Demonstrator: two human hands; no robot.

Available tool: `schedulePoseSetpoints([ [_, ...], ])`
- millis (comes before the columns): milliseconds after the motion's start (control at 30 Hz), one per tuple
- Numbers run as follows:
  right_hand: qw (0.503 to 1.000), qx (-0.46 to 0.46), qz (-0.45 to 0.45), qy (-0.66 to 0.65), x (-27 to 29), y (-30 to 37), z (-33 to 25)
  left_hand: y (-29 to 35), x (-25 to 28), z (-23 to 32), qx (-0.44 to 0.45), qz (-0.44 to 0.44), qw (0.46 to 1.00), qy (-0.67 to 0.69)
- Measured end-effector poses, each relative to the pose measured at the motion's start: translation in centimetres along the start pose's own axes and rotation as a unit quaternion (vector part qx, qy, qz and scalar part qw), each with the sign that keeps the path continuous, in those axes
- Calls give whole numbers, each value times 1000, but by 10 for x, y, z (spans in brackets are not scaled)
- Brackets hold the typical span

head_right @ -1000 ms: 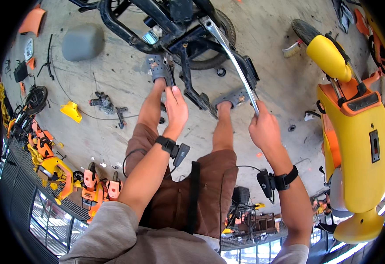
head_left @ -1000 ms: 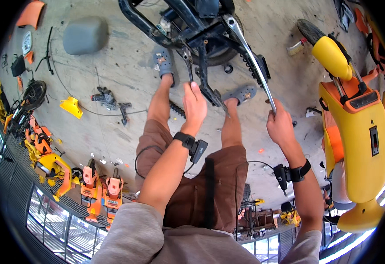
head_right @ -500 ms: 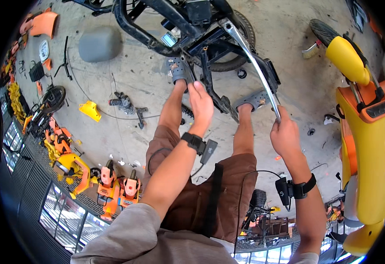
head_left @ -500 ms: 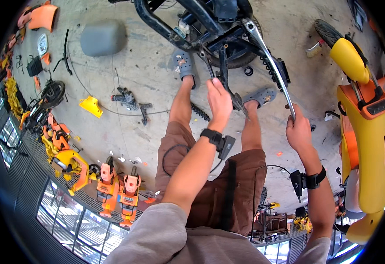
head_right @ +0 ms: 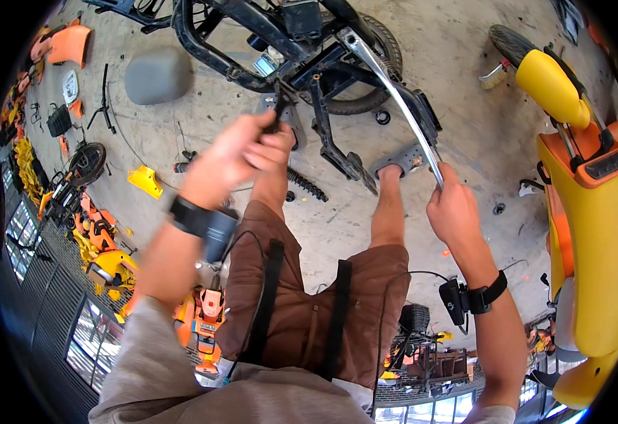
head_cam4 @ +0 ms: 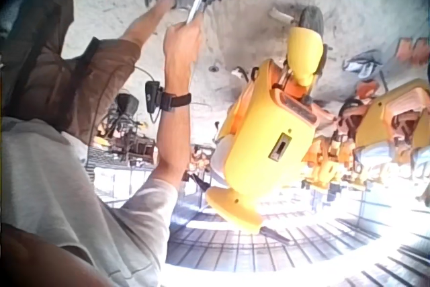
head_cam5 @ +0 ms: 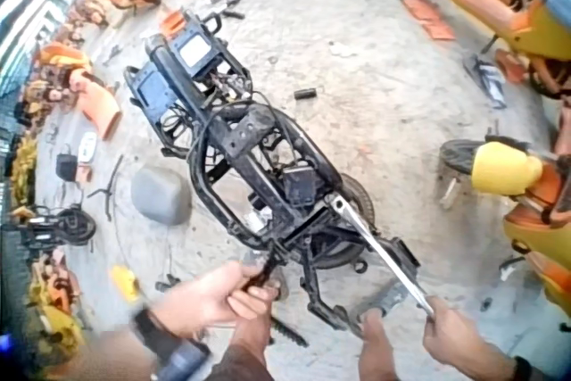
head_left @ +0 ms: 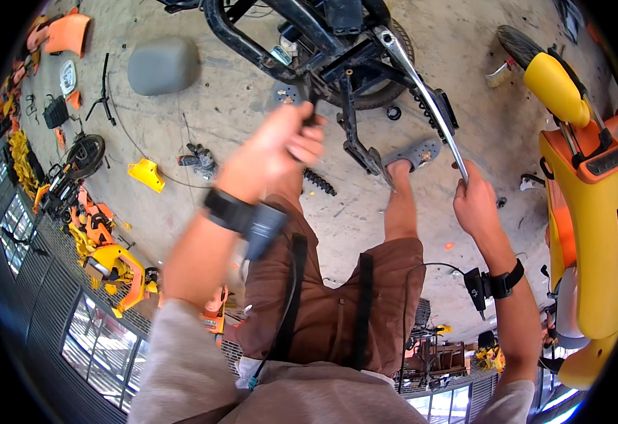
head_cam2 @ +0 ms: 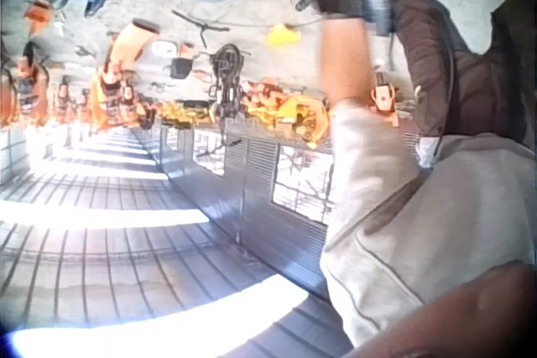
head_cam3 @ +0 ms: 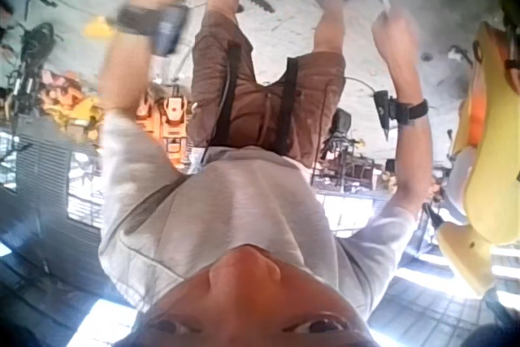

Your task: The person assembles a scooter frame by attaching a metal chain to the rear wheel area using a wrench. They repeatedly tighten the chain and adjust its position while holding the frame steady.

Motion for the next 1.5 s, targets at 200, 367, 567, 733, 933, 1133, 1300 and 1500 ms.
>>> schedulePoseSetpoints([
  [200, 1000, 20, 16, -3, -7, -3, 5, 14, -15, 19, 10, 31, 993, -113],
  [367, 1000, 1, -2, 17, -5, -8, 6, 29, 12, -4, -82, 54, 980, -173],
  [567, 1000, 24, -5, 4, -2, -6, 2, 28, 80, -51, -309, 163, 902, -253],
  [733, 1000, 9, -7, -2, -1, -1, -8, -61, 81, -84, -465, 161, 829, -266],
  [933, 1000, 3, -14, 2, 2, -2, -9, -76, 27, -84, -502, 199, 795, -275],
  [1133, 1000, -1, -14, 7, 1, 0, -8, -80, 18, -83, -490, 210, 800, -275],
  [1300, 1000, -8, -15, 2, 6, 3, -14, -85, 25, -74, -415, 200, 842, -279],
  [1500, 1000, -8, -14, 2, 5, 5, -13, -68, -1, -77, -336, 178, 900, -214],
])
Point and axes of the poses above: each hand's wrist, its own y-axis away from the middle knuckle, its own x-axis out of the back of the hand, z = x × y, the point moved 4 cm from there along -y, towards the middle knuckle, and after that the axes turned 13 degrees about y, right-handed, at the moved point
